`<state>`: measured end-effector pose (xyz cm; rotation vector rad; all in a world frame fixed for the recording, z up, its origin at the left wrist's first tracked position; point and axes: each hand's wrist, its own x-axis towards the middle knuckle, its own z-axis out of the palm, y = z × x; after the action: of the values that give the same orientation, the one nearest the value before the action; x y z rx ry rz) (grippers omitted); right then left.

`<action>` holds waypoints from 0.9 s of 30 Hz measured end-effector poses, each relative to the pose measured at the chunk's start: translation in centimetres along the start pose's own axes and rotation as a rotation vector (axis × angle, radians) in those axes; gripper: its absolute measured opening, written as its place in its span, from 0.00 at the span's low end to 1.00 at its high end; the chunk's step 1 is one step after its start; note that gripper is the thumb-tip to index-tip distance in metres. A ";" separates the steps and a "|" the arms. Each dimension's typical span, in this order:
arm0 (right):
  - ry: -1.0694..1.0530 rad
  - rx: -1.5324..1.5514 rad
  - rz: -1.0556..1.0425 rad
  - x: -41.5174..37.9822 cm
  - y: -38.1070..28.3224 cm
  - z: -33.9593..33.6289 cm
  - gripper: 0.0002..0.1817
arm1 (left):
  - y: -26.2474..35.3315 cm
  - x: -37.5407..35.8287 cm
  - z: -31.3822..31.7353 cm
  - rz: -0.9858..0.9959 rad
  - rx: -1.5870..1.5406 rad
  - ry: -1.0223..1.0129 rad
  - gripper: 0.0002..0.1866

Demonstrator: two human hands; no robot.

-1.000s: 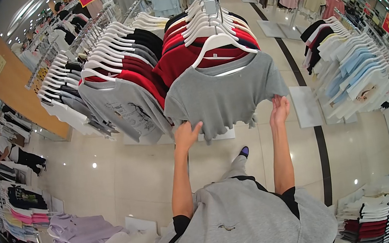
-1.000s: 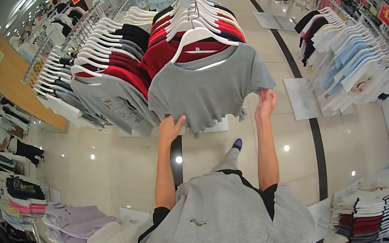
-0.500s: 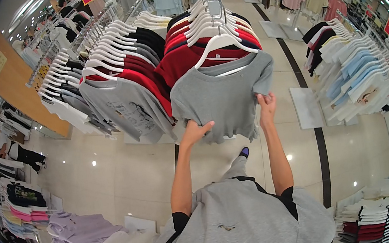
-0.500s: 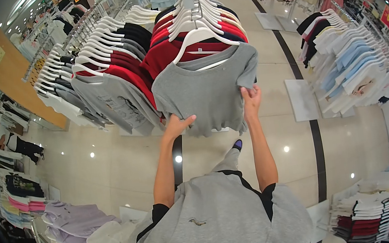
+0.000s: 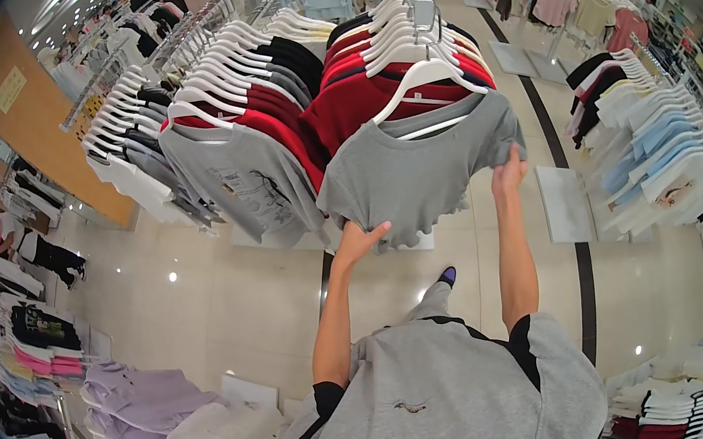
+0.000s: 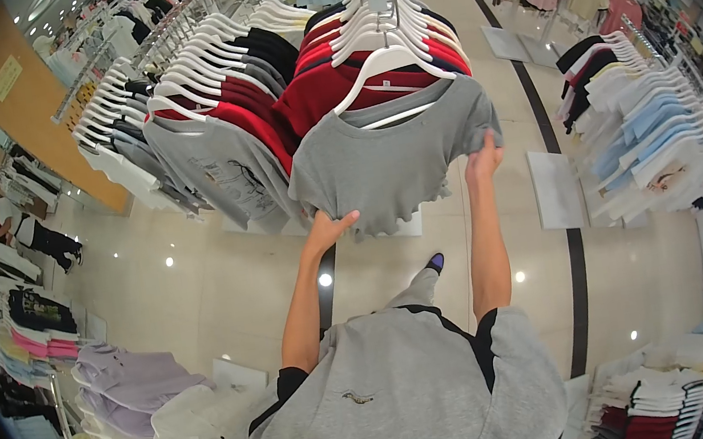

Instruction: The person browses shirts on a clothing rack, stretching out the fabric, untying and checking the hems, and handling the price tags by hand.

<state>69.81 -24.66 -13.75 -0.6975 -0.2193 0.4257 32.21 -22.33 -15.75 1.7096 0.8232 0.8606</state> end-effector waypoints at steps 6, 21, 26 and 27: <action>-0.231 -0.010 0.137 -5.1 -2.4 0.2 0.24 | 2.0 0.7 -0.3 -0.021 -0.149 -0.068 0.44; -0.389 -0.146 0.164 -7.8 -10.2 2.0 0.27 | 8.6 5.1 -5.1 0.107 -1.001 0.483 0.23; -0.159 -0.147 0.145 -5.7 -10.2 -0.4 0.20 | 6.6 4.6 -7.8 0.054 -1.167 0.532 0.26; -0.160 -0.144 0.145 -5.6 -10.0 -0.7 0.20 | 5.6 4.4 -7.9 0.056 -1.204 0.506 0.27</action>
<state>68.08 -34.39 -7.95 -0.8239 -0.3547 0.6094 28.50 -16.35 -7.80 0.4548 0.3812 1.4523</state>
